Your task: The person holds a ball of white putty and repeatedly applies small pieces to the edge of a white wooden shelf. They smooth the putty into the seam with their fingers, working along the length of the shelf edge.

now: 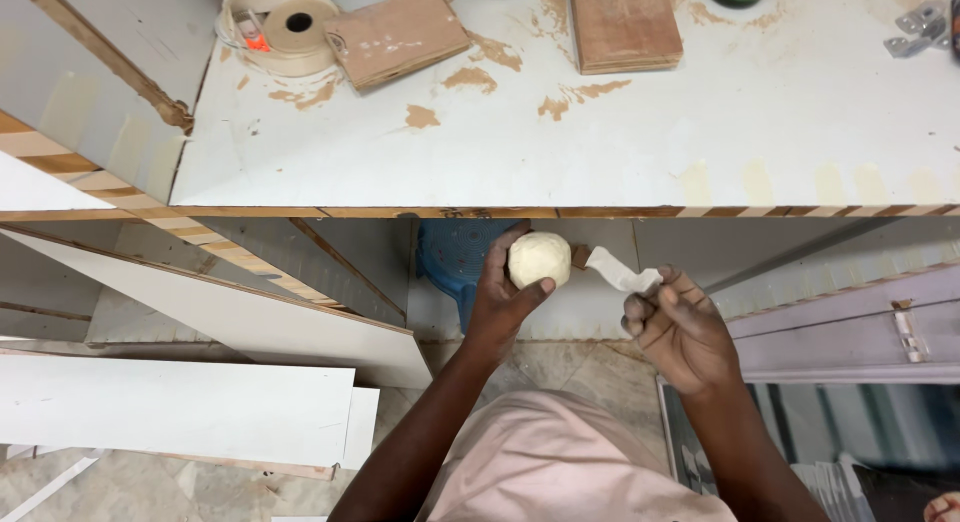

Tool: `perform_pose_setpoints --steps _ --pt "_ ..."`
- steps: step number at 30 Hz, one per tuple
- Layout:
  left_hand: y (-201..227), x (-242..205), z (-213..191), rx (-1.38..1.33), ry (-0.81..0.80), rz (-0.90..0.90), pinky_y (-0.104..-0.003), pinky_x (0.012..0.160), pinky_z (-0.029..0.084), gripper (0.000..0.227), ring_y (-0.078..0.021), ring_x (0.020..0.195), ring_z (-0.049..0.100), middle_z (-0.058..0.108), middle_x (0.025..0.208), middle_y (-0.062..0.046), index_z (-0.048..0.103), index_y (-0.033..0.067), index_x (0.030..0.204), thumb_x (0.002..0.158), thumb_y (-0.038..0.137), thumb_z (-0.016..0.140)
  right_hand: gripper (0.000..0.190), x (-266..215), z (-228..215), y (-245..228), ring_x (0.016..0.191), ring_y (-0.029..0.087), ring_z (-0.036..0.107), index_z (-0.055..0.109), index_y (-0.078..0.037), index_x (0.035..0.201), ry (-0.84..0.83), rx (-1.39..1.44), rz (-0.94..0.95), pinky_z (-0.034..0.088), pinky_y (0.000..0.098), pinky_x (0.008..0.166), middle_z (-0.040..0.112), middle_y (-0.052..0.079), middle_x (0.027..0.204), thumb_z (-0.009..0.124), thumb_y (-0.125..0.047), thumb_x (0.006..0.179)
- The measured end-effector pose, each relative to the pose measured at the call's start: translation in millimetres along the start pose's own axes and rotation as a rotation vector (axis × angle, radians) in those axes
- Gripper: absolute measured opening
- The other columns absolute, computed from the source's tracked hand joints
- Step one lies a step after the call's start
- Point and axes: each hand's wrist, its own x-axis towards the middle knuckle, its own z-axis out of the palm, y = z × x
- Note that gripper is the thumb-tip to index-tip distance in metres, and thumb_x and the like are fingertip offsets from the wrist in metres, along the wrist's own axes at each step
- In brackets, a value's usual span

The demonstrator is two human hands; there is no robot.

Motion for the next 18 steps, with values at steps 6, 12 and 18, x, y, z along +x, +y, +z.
perform_pose_setpoints --steps 6,12,18 --pt "-8.9 3.1 8.1 0.125 -0.104 0.092 -0.037 0.107 0.054 0.084 -0.0238 0.13 0.058 0.052 0.144 -0.014 0.035 0.0075 0.156 0.085 0.012 0.08 0.033 -8.3 40.0 17.9 0.091 0.021 0.069 0.061 -0.001 0.131 -0.115 0.11 0.081 0.053 0.034 0.079 0.072 0.015 0.116 0.07 -0.007 0.099" --pt "-6.9 -1.5 12.0 0.065 -0.213 0.058 -0.041 0.111 0.052 0.084 -0.0251 0.135 0.054 0.05 0.145 -0.015 0.033 0.0122 0.159 0.085 0.006 0.072 0.031 -3.6 41.9 30.1 0.09 0.017 0.068 0.057 -0.001 0.132 -0.059 0.106 0.117 0.052 0.0323 0.079 0.067 0.015 0.124 0.065 -0.009 0.103" --pt "1.3 -4.7 11.5 -0.035 -0.233 0.011 -0.044 0.119 0.042 0.09 -0.028 0.143 0.048 0.048 0.151 -0.016 0.026 0.0122 0.162 0.086 0.024 0.074 0.032 -4.4 41.0 31.9 0.088 0.014 0.067 0.057 -0.003 0.133 -0.024 0.104 0.123 0.053 0.0294 0.075 0.067 0.015 0.126 0.063 -0.009 0.102"
